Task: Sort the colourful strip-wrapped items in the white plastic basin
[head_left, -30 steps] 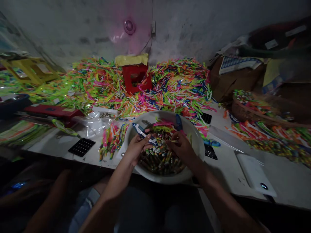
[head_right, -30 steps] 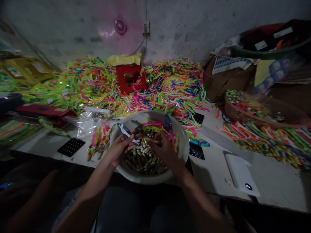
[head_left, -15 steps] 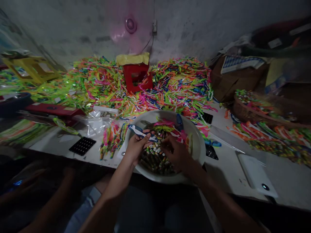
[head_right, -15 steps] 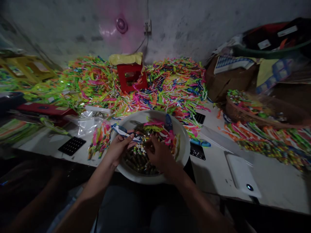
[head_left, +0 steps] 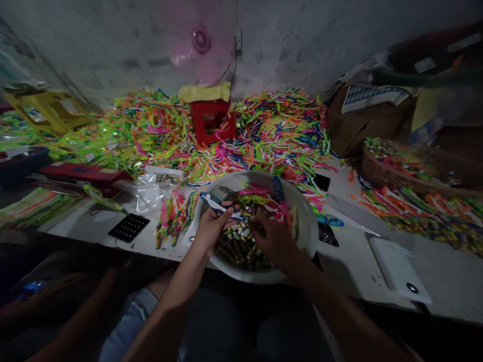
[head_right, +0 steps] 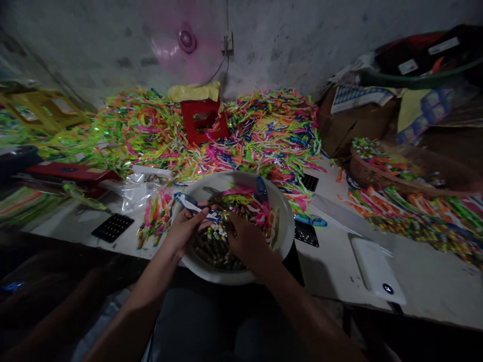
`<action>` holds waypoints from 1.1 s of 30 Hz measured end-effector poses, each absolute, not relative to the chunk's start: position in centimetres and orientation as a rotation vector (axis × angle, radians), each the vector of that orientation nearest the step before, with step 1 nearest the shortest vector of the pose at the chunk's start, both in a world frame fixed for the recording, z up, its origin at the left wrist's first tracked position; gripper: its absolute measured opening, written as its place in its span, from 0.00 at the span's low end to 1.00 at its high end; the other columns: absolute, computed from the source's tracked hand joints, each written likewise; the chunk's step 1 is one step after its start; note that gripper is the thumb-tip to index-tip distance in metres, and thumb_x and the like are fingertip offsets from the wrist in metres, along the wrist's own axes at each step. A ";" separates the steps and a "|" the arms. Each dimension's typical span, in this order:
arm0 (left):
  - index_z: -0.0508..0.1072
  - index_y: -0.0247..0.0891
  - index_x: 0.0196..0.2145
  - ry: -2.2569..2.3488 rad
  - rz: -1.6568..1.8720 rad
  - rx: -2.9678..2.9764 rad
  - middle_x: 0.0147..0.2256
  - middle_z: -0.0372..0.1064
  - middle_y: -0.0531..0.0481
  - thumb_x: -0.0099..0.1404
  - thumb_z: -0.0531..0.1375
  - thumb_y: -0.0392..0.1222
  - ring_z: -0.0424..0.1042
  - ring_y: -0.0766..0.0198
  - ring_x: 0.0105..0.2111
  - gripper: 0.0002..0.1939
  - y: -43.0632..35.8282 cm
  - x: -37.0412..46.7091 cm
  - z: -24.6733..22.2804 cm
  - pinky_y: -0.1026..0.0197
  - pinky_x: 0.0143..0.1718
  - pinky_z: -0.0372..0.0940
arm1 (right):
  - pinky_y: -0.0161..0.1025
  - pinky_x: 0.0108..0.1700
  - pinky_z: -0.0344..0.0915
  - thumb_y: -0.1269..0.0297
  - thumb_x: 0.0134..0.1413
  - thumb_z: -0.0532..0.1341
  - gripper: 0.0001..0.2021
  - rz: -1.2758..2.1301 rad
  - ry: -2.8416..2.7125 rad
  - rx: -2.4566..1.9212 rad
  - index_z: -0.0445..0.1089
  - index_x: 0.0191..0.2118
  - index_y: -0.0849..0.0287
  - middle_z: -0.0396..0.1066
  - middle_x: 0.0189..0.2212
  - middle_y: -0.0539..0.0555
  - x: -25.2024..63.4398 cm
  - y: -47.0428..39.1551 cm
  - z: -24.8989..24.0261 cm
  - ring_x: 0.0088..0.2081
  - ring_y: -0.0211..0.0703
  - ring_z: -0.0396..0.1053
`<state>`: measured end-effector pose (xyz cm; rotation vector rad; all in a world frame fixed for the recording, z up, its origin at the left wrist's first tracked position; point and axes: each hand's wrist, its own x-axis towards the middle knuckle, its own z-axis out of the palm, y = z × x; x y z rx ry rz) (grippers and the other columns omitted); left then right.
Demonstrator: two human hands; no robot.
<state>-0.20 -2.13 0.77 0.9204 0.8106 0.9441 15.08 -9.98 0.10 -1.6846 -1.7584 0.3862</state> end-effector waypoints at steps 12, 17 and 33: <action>0.73 0.35 0.41 0.695 0.815 1.001 0.30 0.72 0.51 0.53 0.64 0.43 0.68 0.71 0.31 0.17 -3.0 -0.4 0.9 0.71 0.33 0.61 | 0.35 0.35 0.57 0.65 0.57 0.52 0.06 0.707 -1.757 -1.464 0.64 0.36 0.58 0.68 0.31 0.51 15.2 -9.5 0.5 0.34 0.41 0.65; 0.75 0.34 0.30 0.719 0.853 0.916 0.19 0.65 0.55 0.50 0.66 0.43 0.64 0.73 0.25 0.11 -3.7 -0.4 1.2 0.73 0.27 0.58 | 0.33 0.28 0.52 0.66 0.54 0.54 0.04 0.596 -1.779 -1.470 0.62 0.31 0.59 0.63 0.25 0.48 15.0 -9.9 1.1 0.26 0.36 0.59; 0.73 0.34 0.38 0.725 0.996 0.800 0.20 0.64 0.57 0.51 0.65 0.43 0.63 0.73 0.22 0.16 -5.4 0.7 2.1 0.70 0.31 0.60 | 0.33 0.29 0.57 0.62 0.59 0.49 0.10 0.841 -1.726 -1.275 0.61 0.30 0.58 0.61 0.23 0.47 15.2 -9.9 1.2 0.25 0.35 0.59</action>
